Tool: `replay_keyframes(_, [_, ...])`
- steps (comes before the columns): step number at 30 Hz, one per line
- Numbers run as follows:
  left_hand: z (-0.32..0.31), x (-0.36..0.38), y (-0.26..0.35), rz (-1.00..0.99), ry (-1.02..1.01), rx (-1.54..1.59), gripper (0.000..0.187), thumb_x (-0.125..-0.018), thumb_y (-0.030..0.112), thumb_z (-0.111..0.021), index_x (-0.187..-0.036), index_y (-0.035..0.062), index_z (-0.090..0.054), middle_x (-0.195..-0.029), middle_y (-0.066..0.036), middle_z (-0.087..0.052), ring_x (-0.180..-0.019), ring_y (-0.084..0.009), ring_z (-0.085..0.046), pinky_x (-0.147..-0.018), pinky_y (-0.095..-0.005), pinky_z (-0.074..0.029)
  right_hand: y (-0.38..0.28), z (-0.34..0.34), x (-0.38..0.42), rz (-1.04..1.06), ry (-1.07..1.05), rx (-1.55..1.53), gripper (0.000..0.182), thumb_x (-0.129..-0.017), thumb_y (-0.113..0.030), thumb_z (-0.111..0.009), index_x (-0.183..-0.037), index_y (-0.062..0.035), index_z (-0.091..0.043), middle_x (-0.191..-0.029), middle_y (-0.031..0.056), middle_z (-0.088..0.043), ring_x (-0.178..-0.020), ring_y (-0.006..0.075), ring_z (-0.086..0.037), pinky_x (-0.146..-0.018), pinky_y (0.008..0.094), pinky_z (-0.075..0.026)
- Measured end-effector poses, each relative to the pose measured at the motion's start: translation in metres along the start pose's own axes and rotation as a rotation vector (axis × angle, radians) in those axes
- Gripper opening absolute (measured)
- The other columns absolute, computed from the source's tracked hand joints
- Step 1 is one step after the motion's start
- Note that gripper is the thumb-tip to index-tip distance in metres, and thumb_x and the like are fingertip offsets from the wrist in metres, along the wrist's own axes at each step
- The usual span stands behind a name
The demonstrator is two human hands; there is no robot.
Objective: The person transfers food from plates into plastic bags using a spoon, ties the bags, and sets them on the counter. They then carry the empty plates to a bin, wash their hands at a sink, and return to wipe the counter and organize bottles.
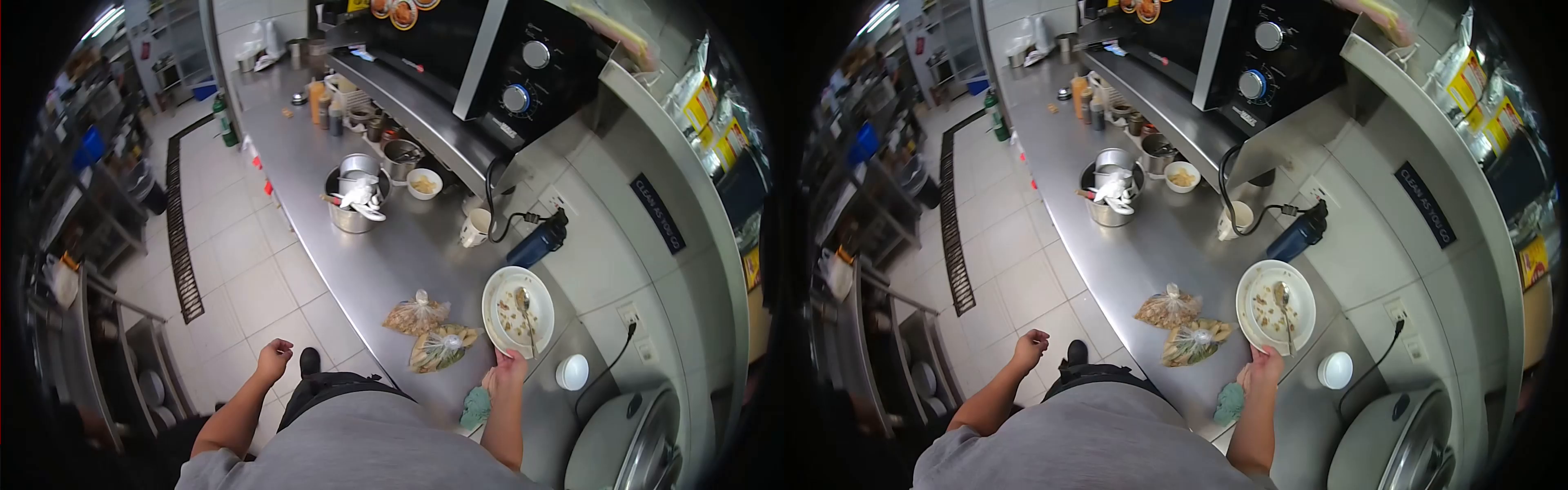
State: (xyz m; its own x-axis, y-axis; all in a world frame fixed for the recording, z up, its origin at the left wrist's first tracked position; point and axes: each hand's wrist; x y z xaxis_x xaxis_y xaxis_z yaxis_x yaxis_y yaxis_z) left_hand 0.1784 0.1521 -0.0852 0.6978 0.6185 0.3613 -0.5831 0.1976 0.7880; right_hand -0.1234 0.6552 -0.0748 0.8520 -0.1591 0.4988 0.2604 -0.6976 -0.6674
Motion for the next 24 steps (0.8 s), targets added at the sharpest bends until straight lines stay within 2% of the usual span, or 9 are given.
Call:
replay_keyframes(4, [-0.002,0.025,-0.055,0.141,0.060,-0.177,0.020,-0.072,0.013,-0.064,-0.090,0.0048,-0.066,-0.078,-0.011,-0.065,-0.072,-0.0239,-0.062,-0.067,-0.0351,-0.049,-0.018,0.016,0.017,-0.028,-0.053,-0.017,0.054,-0.066,0.011,-0.051,-0.120,0.0030,-0.047,-0.120,0.0142,-0.055,-0.110,0.0333,-0.053,-0.091,0.0465,-0.048])
replay_keyframes(7, [0.001,0.036,-0.094,0.181,0.056,-0.321,0.021,-0.072,0.018,-0.063,-0.088,0.0064,-0.068,-0.085,-0.016,-0.066,-0.082,-0.0327,-0.063,-0.075,-0.0408,-0.049,-0.026,0.019,0.021,-0.103,-0.310,-0.015,0.053,-0.069,0.004,-0.054,-0.122,0.0024,-0.046,-0.120,0.0154,-0.054,-0.108,0.0304,-0.055,-0.088,0.0391,-0.050])
replay_keyframes(9, [0.010,0.050,-0.091,0.145,0.003,-0.494,0.023,-0.073,0.021,-0.062,-0.090,0.0070,-0.068,-0.089,-0.016,-0.066,-0.088,-0.0333,-0.062,-0.078,-0.0422,-0.049,-0.021,0.001,0.032,-0.132,-0.363,0.215,0.049,-0.072,-0.001,-0.053,-0.121,0.0015,-0.047,-0.118,0.0149,-0.055,-0.106,0.0295,-0.055,-0.088,0.0390,-0.049])
replay_keyframes(12, [0.019,0.057,-0.086,0.244,0.028,-0.457,0.024,-0.073,0.023,-0.062,-0.091,0.0072,-0.068,-0.091,-0.015,-0.066,-0.089,-0.0320,-0.062,-0.080,-0.0407,-0.049,-0.020,-0.022,0.060,-0.097,-0.419,0.693,0.043,-0.078,-0.010,-0.052,-0.119,0.0002,-0.049,-0.115,0.0141,-0.056,-0.104,0.0283,-0.055,-0.086,0.0388,-0.048])
replay_keyframes(17, [0.023,0.093,-0.088,0.369,0.179,-0.348,0.024,-0.073,0.022,-0.061,-0.091,0.0076,-0.067,-0.091,-0.014,-0.067,-0.089,-0.0308,-0.062,-0.079,-0.0401,-0.049,-0.042,-0.021,0.066,0.171,-0.735,1.393,0.037,-0.086,-0.023,-0.051,-0.116,-0.0020,-0.051,-0.110,0.0128,-0.057,-0.099,0.0262,-0.054,-0.084,0.0385,-0.046])
replay_keyframes(18, [0.018,0.105,-0.095,0.364,0.224,-0.327,0.023,-0.073,0.023,-0.061,-0.086,0.0052,-0.067,-0.088,-0.017,-0.066,-0.086,-0.0323,-0.063,-0.078,-0.0415,-0.049,-0.049,-0.015,0.062,0.240,-0.810,1.492,0.036,-0.088,-0.026,-0.051,-0.116,-0.0025,-0.052,-0.109,0.0126,-0.057,-0.098,0.0258,-0.054,-0.084,0.0384,-0.046])
replay_keyframes(21, [-0.002,0.155,-0.117,0.418,0.213,-0.355,0.024,-0.073,0.024,-0.060,-0.080,0.0028,-0.067,-0.085,-0.019,-0.066,-0.083,-0.0346,-0.062,-0.077,-0.0428,-0.049,-0.058,-0.008,0.070,0.306,-0.943,1.626,0.037,-0.092,-0.032,-0.050,-0.115,-0.0032,-0.053,-0.107,0.0120,-0.058,-0.097,0.0250,-0.054,-0.083,0.0384,-0.045])
replay_keyframes(23, [-0.028,0.187,-0.154,0.507,0.183,-0.352,0.025,-0.073,0.024,-0.058,-0.077,0.0014,-0.067,-0.084,-0.021,-0.065,-0.082,-0.0364,-0.062,-0.078,-0.0432,-0.048,-0.046,-0.018,0.096,0.193,-0.908,1.584,0.037,-0.092,-0.031,-0.050,-0.115,-0.0030,-0.053,-0.108,0.0120,-0.058,-0.097,0.0250,-0.054,-0.083,0.0385,-0.046])
replay_keyframes(24, [-0.040,0.203,-0.172,0.545,0.069,-0.403,0.025,-0.072,0.023,-0.058,-0.081,0.0023,-0.068,-0.087,-0.021,-0.065,-0.085,-0.0362,-0.062,-0.079,-0.0429,-0.048,-0.042,-0.021,0.106,0.158,-0.899,1.568,0.037,-0.092,-0.031,-0.050,-0.115,-0.0028,-0.052,-0.108,0.0120,-0.058,-0.098,0.0250,-0.055,-0.084,0.0385,-0.046])
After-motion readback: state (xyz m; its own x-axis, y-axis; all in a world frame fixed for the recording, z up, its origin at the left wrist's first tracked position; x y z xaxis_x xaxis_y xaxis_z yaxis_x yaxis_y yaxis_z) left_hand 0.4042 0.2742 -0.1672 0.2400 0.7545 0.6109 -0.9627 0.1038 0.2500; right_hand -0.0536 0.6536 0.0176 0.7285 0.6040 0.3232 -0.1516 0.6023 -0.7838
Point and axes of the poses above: each hand's wrist, its own x-axis away from the middle knuckle, its own z-axis out of the back of the hand, y = z × x
